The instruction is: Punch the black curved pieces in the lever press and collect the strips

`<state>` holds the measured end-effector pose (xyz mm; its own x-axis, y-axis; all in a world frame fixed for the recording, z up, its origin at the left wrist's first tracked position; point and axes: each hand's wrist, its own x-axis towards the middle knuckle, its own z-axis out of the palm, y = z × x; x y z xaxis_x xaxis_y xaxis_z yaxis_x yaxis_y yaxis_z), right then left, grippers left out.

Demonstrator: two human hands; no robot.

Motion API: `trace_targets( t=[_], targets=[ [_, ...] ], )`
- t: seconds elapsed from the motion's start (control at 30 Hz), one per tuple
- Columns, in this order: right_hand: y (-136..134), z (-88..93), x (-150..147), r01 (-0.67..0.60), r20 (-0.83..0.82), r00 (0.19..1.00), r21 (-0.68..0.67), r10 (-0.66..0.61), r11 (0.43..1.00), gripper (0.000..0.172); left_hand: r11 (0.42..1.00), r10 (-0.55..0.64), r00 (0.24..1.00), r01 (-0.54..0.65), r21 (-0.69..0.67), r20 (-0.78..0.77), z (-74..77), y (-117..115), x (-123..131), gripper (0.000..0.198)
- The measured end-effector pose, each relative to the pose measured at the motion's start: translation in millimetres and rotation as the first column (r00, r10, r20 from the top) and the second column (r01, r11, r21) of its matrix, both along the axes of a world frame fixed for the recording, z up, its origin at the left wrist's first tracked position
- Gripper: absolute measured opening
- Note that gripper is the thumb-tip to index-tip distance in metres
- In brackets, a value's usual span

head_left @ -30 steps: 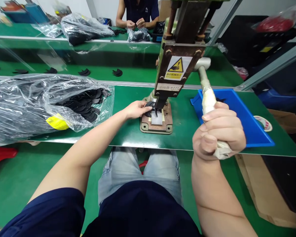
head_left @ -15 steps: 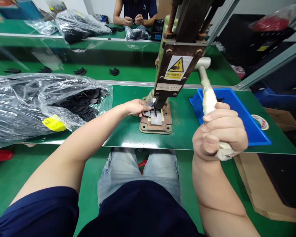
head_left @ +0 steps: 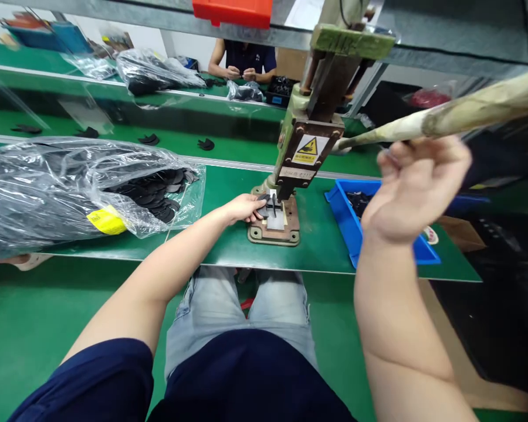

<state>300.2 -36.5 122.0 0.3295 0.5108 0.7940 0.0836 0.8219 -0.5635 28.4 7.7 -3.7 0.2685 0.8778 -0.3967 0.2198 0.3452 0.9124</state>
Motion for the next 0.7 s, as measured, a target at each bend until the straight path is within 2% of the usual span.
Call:
trace_targets(
  t=[0.07, 0.13, 0.17, 0.23, 0.33, 0.4, 0.53, 0.7],
  targets=[
    [-5, -49.5, 4, 0.039, 0.015, 0.999, -0.215, -0.037, 0.976, 0.033, 0.999, 0.003, 0.999, -0.005, 0.037, 0.054, 1.5, -10, -5, 0.034],
    [-17, -95.8, 0, -0.001, 0.071, 0.997, -0.354, 0.028, 0.935, 0.031, 0.997, -0.02, 0.994, 0.011, 0.079, 0.109, 5.6, -26, -11, 0.037],
    [-26, -114.3, -6, -0.035, 0.104, 0.991, -0.422, 0.086, 0.906, 0.033, 0.995, -0.04, 0.99, 0.027, 0.1, 0.135, 8.6, -36, -14, 0.039],
    [-42, -139.5, -23, -0.104, 0.151, 0.965, -0.537, 0.216, 0.837, 0.038, 0.989, -0.078, 0.981, 0.054, 0.138, 0.177, 16.0, -56, -19, 0.042],
    [-61, -153.3, -53, -0.194, 0.163, 0.913, -0.634, 0.375, 0.749, 0.044, 0.981, -0.126, 0.971, 0.091, 0.173, 0.202, 27.9, -86, -22, 0.046],
    [-69, -154.7, -69, -0.225, 0.152, 0.897, -0.65, 0.415, 0.725, 0.044, 0.976, -0.154, 0.966, 0.116, 0.184, 0.207, 34.1, -100, -21, 0.047],
    [-81, -155.5, -86, -0.199, 0.146, 0.921, -0.622, 0.361, 0.758, 0.042, 0.971, -0.169, 0.959, 0.122, 0.207, 0.228, 38.9, -118, -17, 0.045],
    [-95, -158.1, -96, -0.108, 0.185, 0.951, -0.548, 0.246, 0.83, 0.032, 0.98, -0.131, 0.951, 0.082, 0.18, 0.279, 33.4, -130, -8, 0.046]
  ],
)
